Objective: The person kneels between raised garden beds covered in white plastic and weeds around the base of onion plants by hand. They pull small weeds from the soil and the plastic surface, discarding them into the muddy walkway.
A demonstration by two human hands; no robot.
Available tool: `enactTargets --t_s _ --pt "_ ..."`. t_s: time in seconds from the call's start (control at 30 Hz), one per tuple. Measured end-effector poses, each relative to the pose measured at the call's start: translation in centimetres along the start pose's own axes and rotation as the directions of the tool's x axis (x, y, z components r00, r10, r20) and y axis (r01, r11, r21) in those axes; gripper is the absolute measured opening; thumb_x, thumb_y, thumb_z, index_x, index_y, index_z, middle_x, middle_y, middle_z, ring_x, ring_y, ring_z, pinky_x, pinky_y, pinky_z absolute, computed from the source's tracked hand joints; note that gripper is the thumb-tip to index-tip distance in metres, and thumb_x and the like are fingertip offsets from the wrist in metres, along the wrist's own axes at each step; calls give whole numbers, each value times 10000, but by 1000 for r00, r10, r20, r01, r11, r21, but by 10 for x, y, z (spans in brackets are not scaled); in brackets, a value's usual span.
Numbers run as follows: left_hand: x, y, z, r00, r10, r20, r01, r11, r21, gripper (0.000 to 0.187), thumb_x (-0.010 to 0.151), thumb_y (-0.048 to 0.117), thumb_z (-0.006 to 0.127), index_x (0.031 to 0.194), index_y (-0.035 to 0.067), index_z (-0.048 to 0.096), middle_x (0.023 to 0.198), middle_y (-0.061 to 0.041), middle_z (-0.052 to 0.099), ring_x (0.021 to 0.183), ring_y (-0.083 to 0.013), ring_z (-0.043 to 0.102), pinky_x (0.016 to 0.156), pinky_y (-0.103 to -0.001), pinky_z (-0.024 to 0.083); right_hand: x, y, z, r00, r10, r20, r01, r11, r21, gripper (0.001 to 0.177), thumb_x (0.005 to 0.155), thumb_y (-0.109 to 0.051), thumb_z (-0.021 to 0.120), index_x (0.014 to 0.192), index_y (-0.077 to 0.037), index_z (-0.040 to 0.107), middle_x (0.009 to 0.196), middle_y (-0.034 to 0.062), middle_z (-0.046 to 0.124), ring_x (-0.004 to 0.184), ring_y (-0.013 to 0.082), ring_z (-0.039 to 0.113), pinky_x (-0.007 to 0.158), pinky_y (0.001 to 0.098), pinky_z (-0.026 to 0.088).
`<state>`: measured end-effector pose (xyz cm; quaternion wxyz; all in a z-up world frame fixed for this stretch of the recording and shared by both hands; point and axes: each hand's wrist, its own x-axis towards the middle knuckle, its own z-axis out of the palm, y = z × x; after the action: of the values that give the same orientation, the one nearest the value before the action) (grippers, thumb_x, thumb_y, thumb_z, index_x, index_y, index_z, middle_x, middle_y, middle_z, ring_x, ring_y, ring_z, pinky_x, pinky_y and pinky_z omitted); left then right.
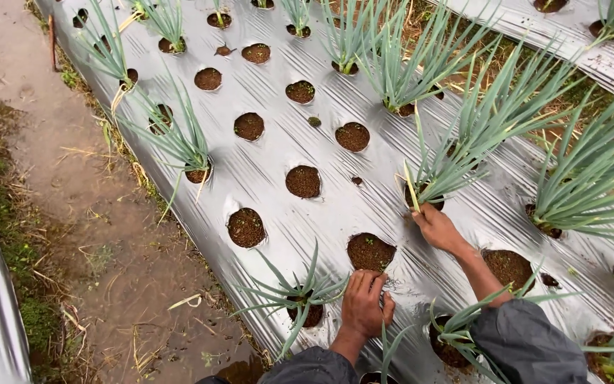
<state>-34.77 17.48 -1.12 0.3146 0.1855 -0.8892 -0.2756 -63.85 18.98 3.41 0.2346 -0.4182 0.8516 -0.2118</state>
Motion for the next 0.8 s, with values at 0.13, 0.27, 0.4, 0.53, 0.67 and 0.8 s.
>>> enactTargets --t_s 0.13,0.27,0.4,0.53,0.67,0.8 --pt "-1 0 -1 1000 -17 -1 17 1000 -12 452 895 238 519 1244 -9 667 1144 -238 667 1093 -362 618 1099 -534 449 -20 -10 5 995 -77 -65 68 989 -130 258 1068 -301 422 1071 -57 505 987 228 644 881 511 611 757 578 435" --pt "-2 0 -3 999 -30 -31 27 996 -85 430 919 231 562 1263 -10 653 1145 -224 642 1027 -403 626 891 -549 524 -40 -22 1 998 36 -43 -40 995 -96 318 1072 -302 395 1199 -26 490 1095 284 651 909 484 660 772 619 497" --pt "0 2 -13 993 15 -114 -32 989 -146 416 925 183 549 1221 -85 667 1107 -268 679 1029 -457 629 1042 -615 497 -52 1 21 977 -159 -145 126 969 -213 252 1084 -269 397 1167 -36 441 1098 277 560 897 571 565 757 663 421" --pt "-8 -7 3 993 -12 -117 -9 984 -179 454 958 217 523 1268 -86 657 1146 -296 662 1084 -491 604 1136 -651 445 -62 -13 33 962 -224 -154 169 937 -305 216 1092 -202 389 1188 -11 422 1016 276 517 733 563 558 626 697 447" --pt "-2 -12 17 957 83 -278 -118 987 -110 365 885 199 556 1133 -42 675 1045 -226 644 1017 -411 642 1024 -562 520 -58 4 44 848 -323 -420 173 918 -356 285 1051 -212 572 1249 -13 520 1067 247 621 848 559 635 626 634 514" --pt "-4 -20 35 912 124 -391 -136 991 -5 328 817 232 582 1038 24 704 935 -157 639 952 -346 695 980 -483 557 -20 43 44 726 -268 -634 14 927 -376 201 970 -223 813 1032 -82 684 842 166 683 794 444 715 678 540 581"
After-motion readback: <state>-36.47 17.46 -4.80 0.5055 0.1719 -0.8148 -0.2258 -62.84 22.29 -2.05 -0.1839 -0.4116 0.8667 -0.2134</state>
